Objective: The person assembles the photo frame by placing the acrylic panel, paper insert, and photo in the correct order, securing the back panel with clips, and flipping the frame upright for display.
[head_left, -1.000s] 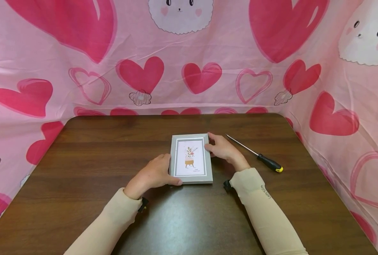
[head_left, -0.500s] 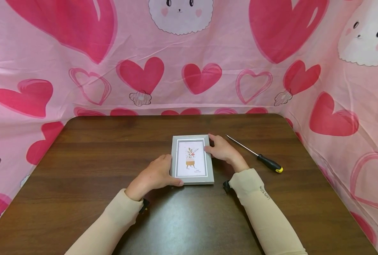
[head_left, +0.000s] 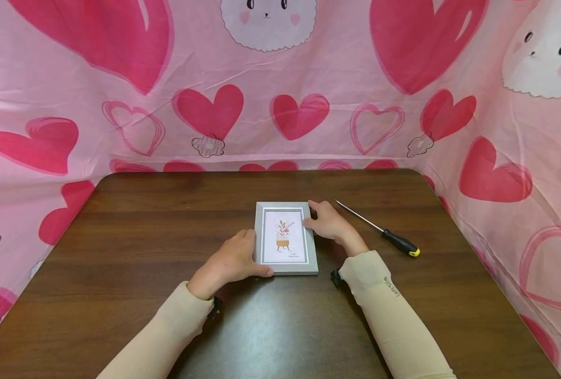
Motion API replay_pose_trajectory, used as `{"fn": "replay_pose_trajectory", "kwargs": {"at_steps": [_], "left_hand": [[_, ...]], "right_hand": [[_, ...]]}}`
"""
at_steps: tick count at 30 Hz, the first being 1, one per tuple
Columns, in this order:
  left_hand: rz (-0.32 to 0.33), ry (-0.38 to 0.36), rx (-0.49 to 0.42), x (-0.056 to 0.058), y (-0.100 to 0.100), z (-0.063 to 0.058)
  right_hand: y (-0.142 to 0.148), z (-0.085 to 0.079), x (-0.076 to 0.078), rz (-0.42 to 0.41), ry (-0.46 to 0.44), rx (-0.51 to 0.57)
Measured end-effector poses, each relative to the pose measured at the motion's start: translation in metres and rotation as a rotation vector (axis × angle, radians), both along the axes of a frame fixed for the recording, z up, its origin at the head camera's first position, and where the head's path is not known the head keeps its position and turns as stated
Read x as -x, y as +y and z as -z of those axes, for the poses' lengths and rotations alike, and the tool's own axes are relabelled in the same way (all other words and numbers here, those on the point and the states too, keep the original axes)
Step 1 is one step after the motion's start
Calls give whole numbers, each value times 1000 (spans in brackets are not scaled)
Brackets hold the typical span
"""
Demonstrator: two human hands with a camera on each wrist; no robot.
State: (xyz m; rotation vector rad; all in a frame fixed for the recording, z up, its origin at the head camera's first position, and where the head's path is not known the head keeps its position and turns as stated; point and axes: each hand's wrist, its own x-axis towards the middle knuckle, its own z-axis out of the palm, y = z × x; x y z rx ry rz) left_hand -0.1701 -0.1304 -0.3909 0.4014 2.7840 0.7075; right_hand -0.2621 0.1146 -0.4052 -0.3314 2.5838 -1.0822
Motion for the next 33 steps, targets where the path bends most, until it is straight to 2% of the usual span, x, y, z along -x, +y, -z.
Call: {"fn": "replay_pose_trajectory", "kwargs": {"at_steps": [6,15,24,33], "left_hand": [[-10,-2,-8,0,1,1],[-17,35,-61,1,4,5],[-16,29,-94,3,4,6],[-17,-9,-97,8,5,8]], "right_hand": [[3,-4,-2,-31,7,-53],[8,-12,-7,-97,6,-127],[9,-9,-4,-72,14,-161],[8,-8,-2,-53,30,-193]]}}
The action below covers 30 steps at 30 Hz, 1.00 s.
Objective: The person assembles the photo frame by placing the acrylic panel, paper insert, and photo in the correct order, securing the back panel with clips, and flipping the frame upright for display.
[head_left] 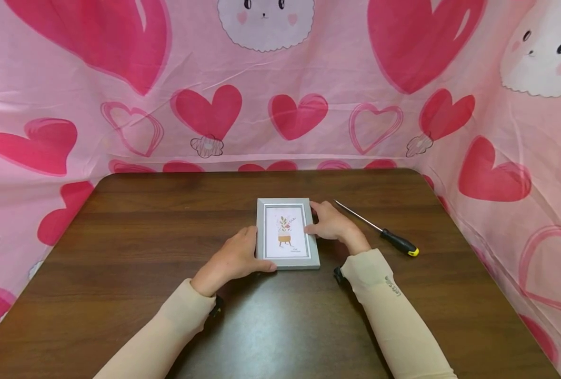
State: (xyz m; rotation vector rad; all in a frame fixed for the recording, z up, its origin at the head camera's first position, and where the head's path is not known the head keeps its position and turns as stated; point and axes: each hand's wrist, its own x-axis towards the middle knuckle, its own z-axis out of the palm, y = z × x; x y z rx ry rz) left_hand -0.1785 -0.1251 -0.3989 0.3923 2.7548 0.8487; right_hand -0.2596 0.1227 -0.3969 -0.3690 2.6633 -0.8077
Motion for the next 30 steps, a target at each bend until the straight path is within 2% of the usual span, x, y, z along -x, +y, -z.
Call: {"fn": "replay_pose_trajectory", "kwargs": {"at_steps": [8,20,30], "left_hand": [[17,25,16,8,3,-1],[8,-1,18,17,2,-1],[4,-6,36,21,5,-2]], "right_hand": [[-1,-2,5,1,15,-21],[-4,-1,18,-30,10,-43],[-6,-5,20,-53,11,-83]]}}
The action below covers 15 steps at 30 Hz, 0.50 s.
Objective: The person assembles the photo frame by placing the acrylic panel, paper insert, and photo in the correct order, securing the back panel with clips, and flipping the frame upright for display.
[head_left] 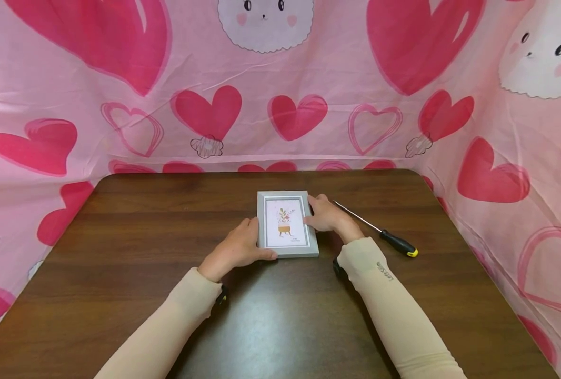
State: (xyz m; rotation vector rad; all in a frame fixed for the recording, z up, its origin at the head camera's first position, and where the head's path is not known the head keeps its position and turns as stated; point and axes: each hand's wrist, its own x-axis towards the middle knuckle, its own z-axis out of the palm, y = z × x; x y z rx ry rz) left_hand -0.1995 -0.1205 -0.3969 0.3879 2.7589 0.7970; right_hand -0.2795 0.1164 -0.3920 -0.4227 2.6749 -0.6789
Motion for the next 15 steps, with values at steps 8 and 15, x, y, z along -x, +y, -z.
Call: {"fn": "replay_pose_trajectory", "kwargs": {"at_steps": [8,15], "left_hand": [[2,6,-7,0,0,0],[-2,12,-24,-3,-5,3]], "right_hand": [[1,3,0,-7,12,-7],[3,5,-6,8,-11,68]]}}
